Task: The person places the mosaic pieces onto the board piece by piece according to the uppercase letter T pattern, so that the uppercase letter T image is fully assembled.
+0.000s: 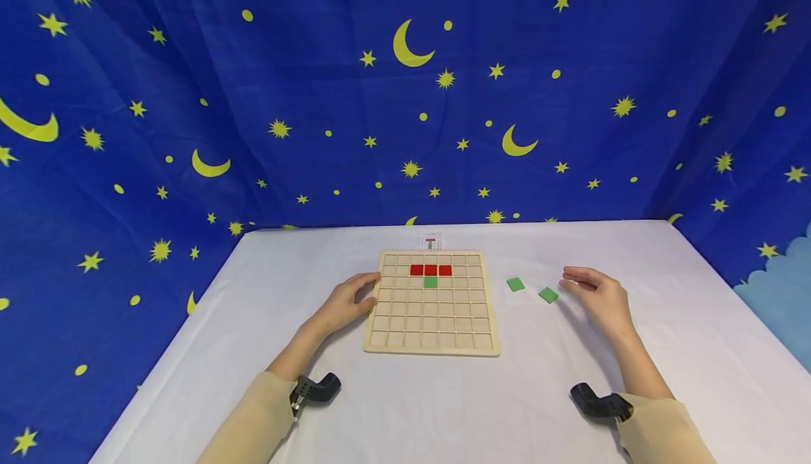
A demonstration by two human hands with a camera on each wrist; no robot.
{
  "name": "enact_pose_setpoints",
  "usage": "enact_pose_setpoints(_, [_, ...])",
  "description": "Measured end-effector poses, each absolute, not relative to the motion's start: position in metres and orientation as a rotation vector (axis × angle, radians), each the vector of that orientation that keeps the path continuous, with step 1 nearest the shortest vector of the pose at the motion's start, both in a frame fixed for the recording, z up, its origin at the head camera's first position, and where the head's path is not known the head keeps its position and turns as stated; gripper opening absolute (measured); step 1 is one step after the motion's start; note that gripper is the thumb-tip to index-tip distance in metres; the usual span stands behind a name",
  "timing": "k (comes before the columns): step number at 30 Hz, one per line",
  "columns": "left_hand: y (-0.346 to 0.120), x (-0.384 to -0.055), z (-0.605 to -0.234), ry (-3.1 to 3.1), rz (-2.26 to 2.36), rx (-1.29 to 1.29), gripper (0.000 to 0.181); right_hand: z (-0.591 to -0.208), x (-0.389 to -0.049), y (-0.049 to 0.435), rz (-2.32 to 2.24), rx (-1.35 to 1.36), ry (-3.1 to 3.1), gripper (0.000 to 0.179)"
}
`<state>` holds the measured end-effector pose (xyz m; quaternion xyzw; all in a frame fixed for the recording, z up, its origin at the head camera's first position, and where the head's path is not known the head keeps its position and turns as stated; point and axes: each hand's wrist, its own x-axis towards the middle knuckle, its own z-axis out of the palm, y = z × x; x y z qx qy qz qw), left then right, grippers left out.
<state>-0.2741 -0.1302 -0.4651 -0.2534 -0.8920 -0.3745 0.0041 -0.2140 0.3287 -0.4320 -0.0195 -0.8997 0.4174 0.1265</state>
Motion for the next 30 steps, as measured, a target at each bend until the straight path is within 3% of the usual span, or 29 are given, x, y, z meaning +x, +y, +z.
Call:
enact_pose_setpoints(12, [-0.130,-0.271,-0.463,-2.789,-1.211,-0.790,0.053,-0.457,-0.216,0.329,1.096,-0.038,-2.711,0.054])
enact_pose_setpoints(23, [-0.132,-0.273,-0.463,-2.793,-1.176,-0.795,0.053,-0.468,-0.219,0.323,0.889,0.104,-2.668,0.037])
enact_pose_setpoints(30, [-0.131,-0.273,-0.463,-2.792,-1.163,-0.798,0.053,-0.471,-0.220,0.324,0.871,0.129,-2.663,0.038])
